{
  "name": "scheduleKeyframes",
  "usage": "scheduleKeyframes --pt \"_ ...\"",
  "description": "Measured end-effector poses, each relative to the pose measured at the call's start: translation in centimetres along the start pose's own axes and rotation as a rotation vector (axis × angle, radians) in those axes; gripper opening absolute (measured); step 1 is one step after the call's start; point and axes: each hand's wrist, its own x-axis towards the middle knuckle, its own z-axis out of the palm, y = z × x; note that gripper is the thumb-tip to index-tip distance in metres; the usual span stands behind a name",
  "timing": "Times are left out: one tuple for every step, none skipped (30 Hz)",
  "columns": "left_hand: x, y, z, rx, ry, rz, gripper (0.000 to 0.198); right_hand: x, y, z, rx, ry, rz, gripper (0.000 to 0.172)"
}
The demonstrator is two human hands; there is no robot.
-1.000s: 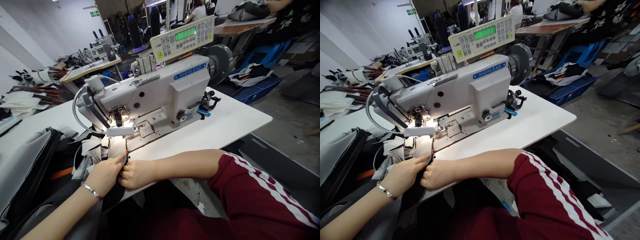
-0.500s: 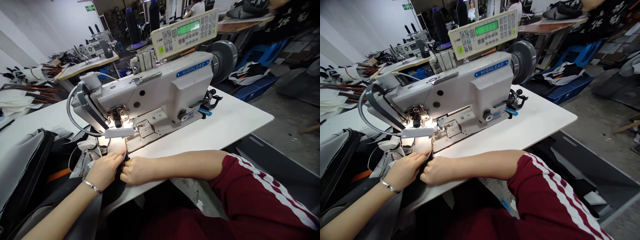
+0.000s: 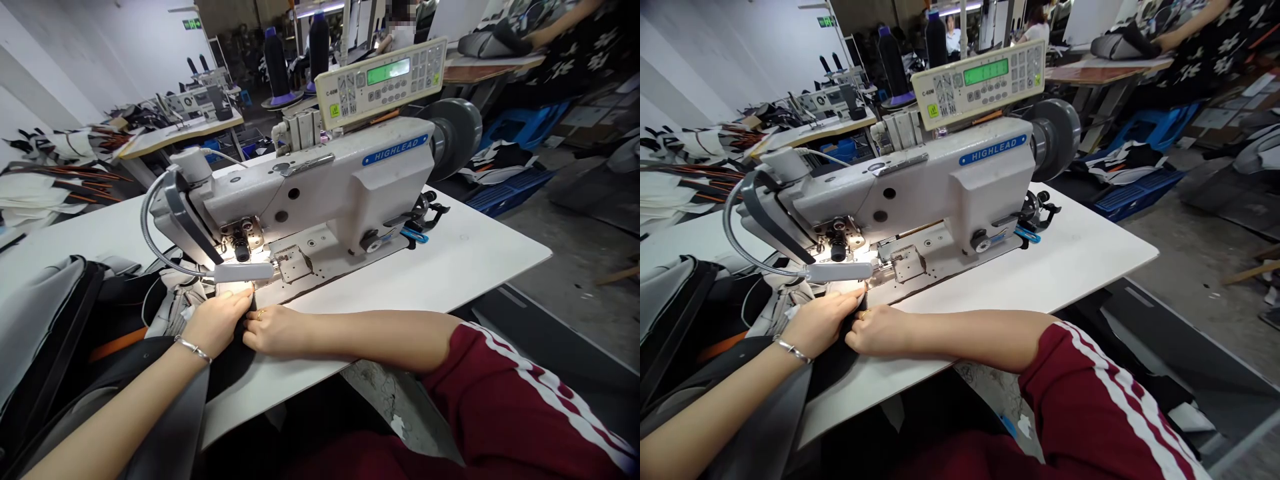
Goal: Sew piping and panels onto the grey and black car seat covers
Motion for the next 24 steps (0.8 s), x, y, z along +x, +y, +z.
scheduleKeyframes --pt "0.1 0.0 0.0 0.001 -0.003 -0.005 0.062 0.0 0.2 0.2 0.005 0.001 0.000 0.018" --pt "0.2 -0.1 0.0 -0.001 0.000 -0.005 0.062 0.0 0.4 0.3 0.011 0.005 0.002 0.018" --pt "0.3 -0.2 0.1 -0.003 0.010 -0.001 0.061 0.1 0.6 0.5 0.018 0.010 0.005 0.018" --pt "0.3 -0.3 0.2 -0.005 0.023 0.005 0.060 0.1 0.7 0.6 0.024 0.015 0.011 0.019" --pt "0.4 -0.5 0.3 -0.005 0.037 0.011 0.058 0.1 0.9 0.7 0.029 0.018 0.017 0.020" --pt "0.6 -0.6 0.5 -0.005 0.049 0.016 0.056 0.2 1.0 0.9 0.033 0.019 0.028 0.020" --pt "0.8 -0.8 0.6 -0.005 0.060 0.018 0.054 0.2 1.2 1.0 0.038 0.016 0.037 0.021" --pt "1.1 -1.0 0.6 -0.007 0.068 0.021 0.052 0.2 1.4 1.2 0.046 0.011 0.046 0.021" --pt "1.3 -1.0 0.6 -0.009 0.074 0.025 0.050 0.2 1.5 1.3 0.057 0.008 0.054 0.020" --pt "1.6 -1.0 0.5 -0.012 0.078 0.031 0.049 0.2 1.7 1.5 0.072 0.011 0.063 0.019" --pt "1.6 -0.7 0.4 -0.010 0.084 0.035 0.048 0.1 1.8 1.6 0.090 0.020 0.072 0.018" --pt "1.3 -0.3 0.2 0.001 0.099 0.031 0.048 0.0 1.8 1.7 0.106 0.038 0.087 0.018" --pt "0.6 0.4 0.0 0.021 0.124 0.023 0.048 -0.1 1.8 1.7 0.119 0.066 0.105 0.018" --pt "-0.7 1.2 -0.2 0.051 0.154 0.013 0.049 -0.3 1.6 1.6 0.127 0.106 0.131 0.018" --pt "-2.4 2.2 -0.2 0.085 0.177 0.001 0.049 -0.4 1.3 1.4 0.136 0.155 0.155 0.017" --pt "-4.5 3.2 0.0 0.117 0.180 -0.013 0.049 -0.5 1.0 1.1 0.145 0.207 0.171 0.016" --pt "-7.0 4.4 0.4 0.134 0.150 -0.034 0.048 -0.5 0.6 0.7 0.152 0.258 0.176 0.015" --pt "-9.6 5.6 0.9 0.130 0.081 -0.072 0.047 -0.4 0.3 0.4 0.162 0.294 0.161 0.019" --pt "-12.1 6.8 1.6 0.108 -0.014 -0.134 0.048 -0.2 0.1 0.2 0.161 0.315 0.126 0.026" --pt "-14.5 7.9 2.3 0.074 -0.116 -0.220 0.058 0.2 0.0 0.0 0.153 0.309 0.084 0.033" --pt "-16.6 8.9 3.1 0.036 -0.208 -0.322 0.071 0.8 -0.1 0.0 0.145 0.285 0.043 0.038" --pt "-18.5 9.5 3.7 0.009 -0.274 -0.435 0.081 1.6 -0.1 0.1 0.132 0.253 0.004 0.041" --pt "-20.2 9.9 4.2 -0.007 -0.318 -0.542 0.083 2.5 -0.2 0.4 0.119 0.217 -0.030 0.042" --pt "-21.6 10.0 4.5 -0.022 -0.343 -0.633 0.079 3.4 -0.3 0.7 0.105 0.190 -0.056 0.041"
